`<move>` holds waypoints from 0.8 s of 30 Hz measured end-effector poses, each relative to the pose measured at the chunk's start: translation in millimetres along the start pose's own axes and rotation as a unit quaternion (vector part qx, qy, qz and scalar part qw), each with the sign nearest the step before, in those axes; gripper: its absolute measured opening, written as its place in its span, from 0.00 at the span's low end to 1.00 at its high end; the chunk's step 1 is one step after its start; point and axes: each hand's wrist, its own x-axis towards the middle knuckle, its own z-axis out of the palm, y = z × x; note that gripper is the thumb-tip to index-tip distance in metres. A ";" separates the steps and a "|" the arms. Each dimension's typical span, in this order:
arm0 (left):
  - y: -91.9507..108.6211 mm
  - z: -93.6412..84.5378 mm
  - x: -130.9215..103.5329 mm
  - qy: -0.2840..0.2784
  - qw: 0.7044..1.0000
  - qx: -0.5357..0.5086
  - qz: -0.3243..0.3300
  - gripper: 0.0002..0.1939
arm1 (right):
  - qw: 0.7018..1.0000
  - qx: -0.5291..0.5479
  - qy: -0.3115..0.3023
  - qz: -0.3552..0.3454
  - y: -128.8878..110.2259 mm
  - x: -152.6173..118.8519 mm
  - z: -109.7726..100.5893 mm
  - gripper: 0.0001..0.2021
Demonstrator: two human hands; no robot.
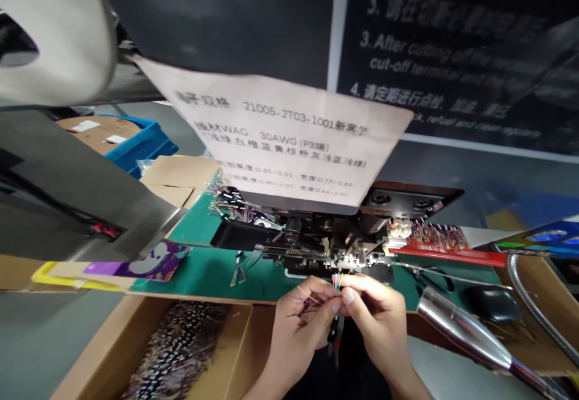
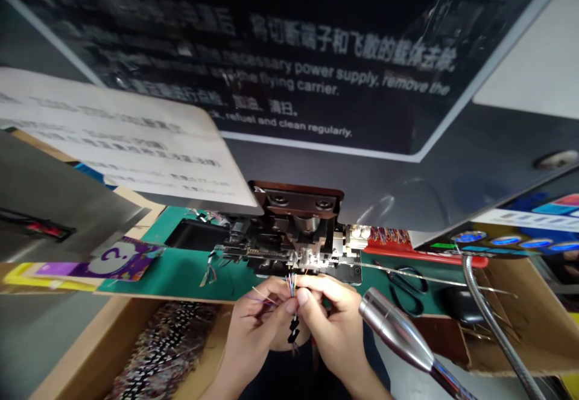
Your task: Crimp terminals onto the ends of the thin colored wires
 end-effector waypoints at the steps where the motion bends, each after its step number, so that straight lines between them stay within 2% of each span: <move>1: -0.1 0.0 0.7 0.005 1.000 0.008 0.007 0.08 | 1.000 0.007 0.001 0.003 0.1 0.5 0.6 0.12; 5: -1.6 1.0 2.5 0.019 0.999 0.017 0.024 0.13 | 1.000 0.010 0.004 0.010 -0.6 1.8 2.2 0.13; 9: -4.4 7.7 2.8 0.020 0.999 -0.015 0.031 0.17 | 0.990 0.095 0.014 0.102 1.0 0.3 6.2 0.18; 13: -6.1 13.6 2.4 0.041 0.998 -0.012 0.053 0.17 | 0.974 0.167 0.009 0.152 7.9 -0.8 11.1 0.21; 17: -6.8 12.7 2.8 0.043 0.998 0.015 0.031 0.18 | 0.974 0.168 0.017 0.149 13.0 0.4 10.5 0.20; 22: -9.7 7.3 1.4 0.065 0.997 0.021 0.041 0.11 | 0.987 0.111 0.004 0.115 12.7 2.5 5.2 0.18; 24: -11.6 4.7 -0.7 0.057 0.997 0.040 0.043 0.11 | 0.983 0.130 0.004 0.132 10.4 3.5 5.3 0.20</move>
